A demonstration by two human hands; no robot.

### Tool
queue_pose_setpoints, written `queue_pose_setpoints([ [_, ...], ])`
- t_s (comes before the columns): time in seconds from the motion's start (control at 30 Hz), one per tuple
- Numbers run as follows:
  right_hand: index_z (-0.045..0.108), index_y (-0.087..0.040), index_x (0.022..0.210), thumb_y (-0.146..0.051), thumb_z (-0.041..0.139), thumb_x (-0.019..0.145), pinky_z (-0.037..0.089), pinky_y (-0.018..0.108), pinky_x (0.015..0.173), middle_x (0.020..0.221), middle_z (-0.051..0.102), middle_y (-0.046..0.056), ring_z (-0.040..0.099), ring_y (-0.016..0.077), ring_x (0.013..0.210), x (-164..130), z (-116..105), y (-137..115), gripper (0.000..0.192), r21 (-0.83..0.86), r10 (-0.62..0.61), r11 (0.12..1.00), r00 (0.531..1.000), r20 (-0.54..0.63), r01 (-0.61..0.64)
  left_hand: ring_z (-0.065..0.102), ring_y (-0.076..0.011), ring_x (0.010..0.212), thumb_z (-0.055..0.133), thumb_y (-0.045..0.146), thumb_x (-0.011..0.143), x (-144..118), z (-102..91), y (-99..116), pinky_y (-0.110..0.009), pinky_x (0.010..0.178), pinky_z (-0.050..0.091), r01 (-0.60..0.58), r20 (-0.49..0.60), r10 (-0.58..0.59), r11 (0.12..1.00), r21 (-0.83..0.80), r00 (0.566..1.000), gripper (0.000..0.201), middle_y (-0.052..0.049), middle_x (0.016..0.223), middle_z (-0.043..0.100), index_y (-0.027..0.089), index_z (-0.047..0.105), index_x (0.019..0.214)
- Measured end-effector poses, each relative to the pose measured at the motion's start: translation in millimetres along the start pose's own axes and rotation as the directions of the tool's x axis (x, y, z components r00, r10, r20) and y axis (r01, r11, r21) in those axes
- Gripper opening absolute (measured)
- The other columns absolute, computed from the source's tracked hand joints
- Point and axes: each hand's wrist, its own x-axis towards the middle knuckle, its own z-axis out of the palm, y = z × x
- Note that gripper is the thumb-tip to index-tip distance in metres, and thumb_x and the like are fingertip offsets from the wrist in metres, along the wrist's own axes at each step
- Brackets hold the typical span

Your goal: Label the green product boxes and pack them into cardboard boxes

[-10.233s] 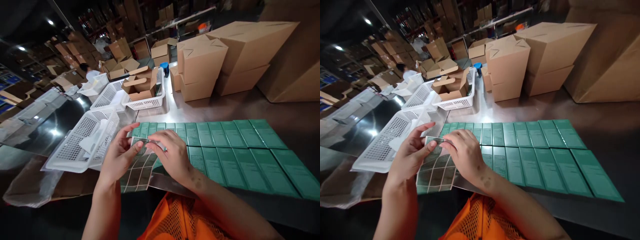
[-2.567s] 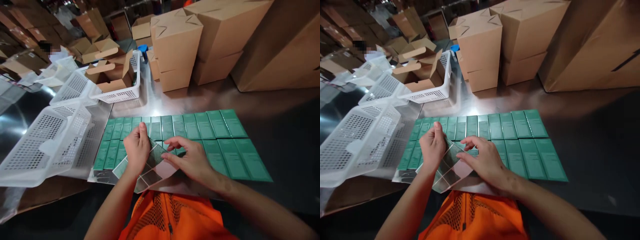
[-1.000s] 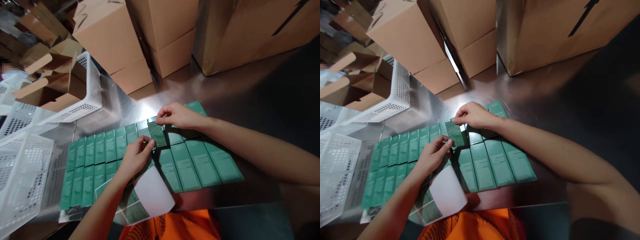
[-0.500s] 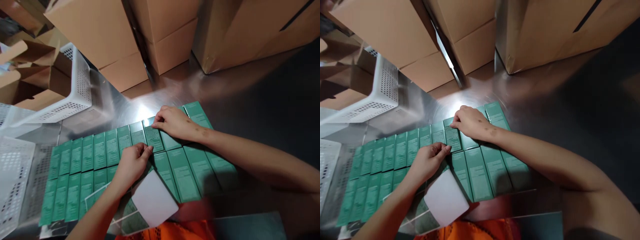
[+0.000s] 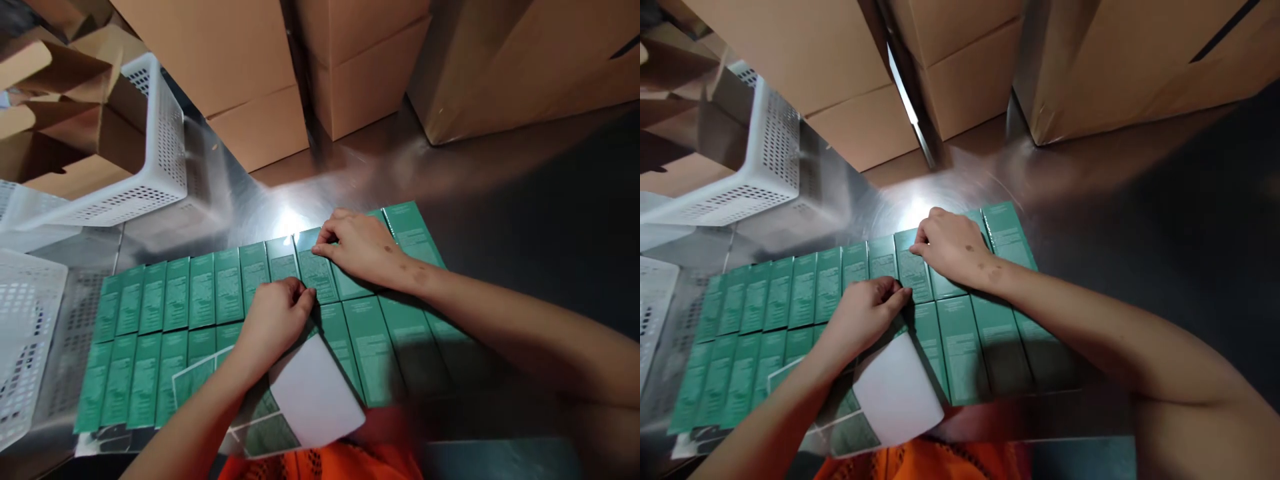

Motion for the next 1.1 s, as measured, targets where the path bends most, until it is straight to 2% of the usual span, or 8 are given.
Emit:
queue_pose_setpoints([
  [0.2,0.058,-0.021,0.096,-0.035,0.083,0.069,0.032,0.029,0.057,0.078,0.063,-0.001,0.057,0.0189,0.069,7,3,6,0.04,0.05,0.063,0.997,0.992,-0.113,-0.057,0.046,-0.0162,0.055,0.05,0.029,0.082,-9,-5.6,0,-0.029,0.057,0.023,-0.053,0.045,0.047,0.989,0.14,0.998,0.024,-0.001,0.057,0.057,0.021,0.055,0.06],
  [0.3,0.056,-0.02,0.095,-0.032,0.076,0.075,0.04,0.028,0.06,0.081,0.064,-0.001,0.058,0.0165,0.067,-6,-7,-1,0.031,0.253,0.068,0.966,0.996,-0.053,-0.052,0.045,-0.0162,0.054,0.05,0.035,0.085,-25,-20.0,-8,-0.028,0.057,0.022,0.0,-0.172,0.025,0.989,0.146,0.985,0.026,0.0,0.055,0.054,0.022,0.056,0.062],
  [0.43,0.058,-0.021,0.101,-0.041,0.074,0.08,0.05,0.031,0.07,0.093,0.067,0.003,0.063,0.0189,0.08,-62,-15,-35,0.033,0.505,-0.023,0.861,0.996,-0.089,0.065,0.041,-0.0133,0.051,0.049,0.043,0.089,-46,-45.0,-17,-0.026,0.056,0.027,-0.016,-0.559,-0.018,0.998,-0.055,0.829,0.036,0.004,0.05,0.042,0.022,0.048,0.06],
  [0.57,0.064,-0.025,0.108,-0.036,0.076,0.082,0.05,0.037,0.085,0.101,0.069,0.003,0.064,0.0212,0.094,-114,1,-73,0.032,0.47,-0.07,0.869,0.98,-0.185,0.151,0.041,-0.0124,0.053,0.047,0.046,0.092,-61,-49.2,-16,-0.026,0.057,0.031,-0.153,-0.662,-0.013,0.969,-0.193,0.75,0.038,0.004,0.053,0.044,0.022,0.048,0.063],
  [0.77,0.07,-0.026,0.098,-0.027,0.074,0.084,0.05,0.037,0.08,0.089,0.071,0.0,0.066,0.0209,0.085,-126,36,-106,0.014,0.449,-0.035,0.867,0.926,-0.375,0.214,0.043,-0.0132,0.052,0.039,0.051,0.093,-85,-35.6,-19,-0.026,0.053,0.032,-0.324,-0.56,0.057,0.862,-0.39,0.827,0.044,0.003,0.053,0.047,0.021,0.062,0.07],
  [0.93,0.072,-0.028,0.094,-0.023,0.064,0.09,0.047,0.045,0.076,0.093,0.074,0.003,0.066,0.0258,0.087,-125,59,-119,0.01,-0.029,-0.229,0.959,0.715,-0.661,0.281,0.048,-0.0133,0.052,0.055,0.053,0.083,-99,-51.7,-41,-0.025,0.051,0.035,-0.242,-0.333,0.032,0.751,-0.615,0.943,0.041,0.002,0.053,0.053,0.017,0.074,0.082],
  [1.0,0.071,-0.03,0.105,-0.023,0.058,0.093,0.045,0.047,0.072,0.101,0.075,0.003,0.066,0.028,0.088,-124,69,-121,0.019,-0.209,-0.36,0.932,0.681,-0.638,0.297,0.056,-0.0151,0.059,0.065,0.051,0.076,-101,-60.3,-50,-0.025,0.055,0.041,-0.208,-0.277,0.024,0.724,-0.658,0.961,0.038,-0.001,0.062,0.064,0.016,0.077,0.086],
  [1.1,0.068,-0.03,0.115,-0.024,0.053,0.094,0.047,0.047,0.068,0.111,0.073,0.002,0.068,0.0268,0.089,-124,85,-126,0.026,-0.307,-0.44,0.897,0.699,-0.563,0.318,0.065,-0.0206,0.072,0.074,0.05,0.067,-105,-68.8,-66,-0.028,0.063,0.048,-0.18,-0.282,-0.009,0.75,-0.637,0.959,0.039,-0.007,0.08,0.075,0.017,0.078,0.088],
])
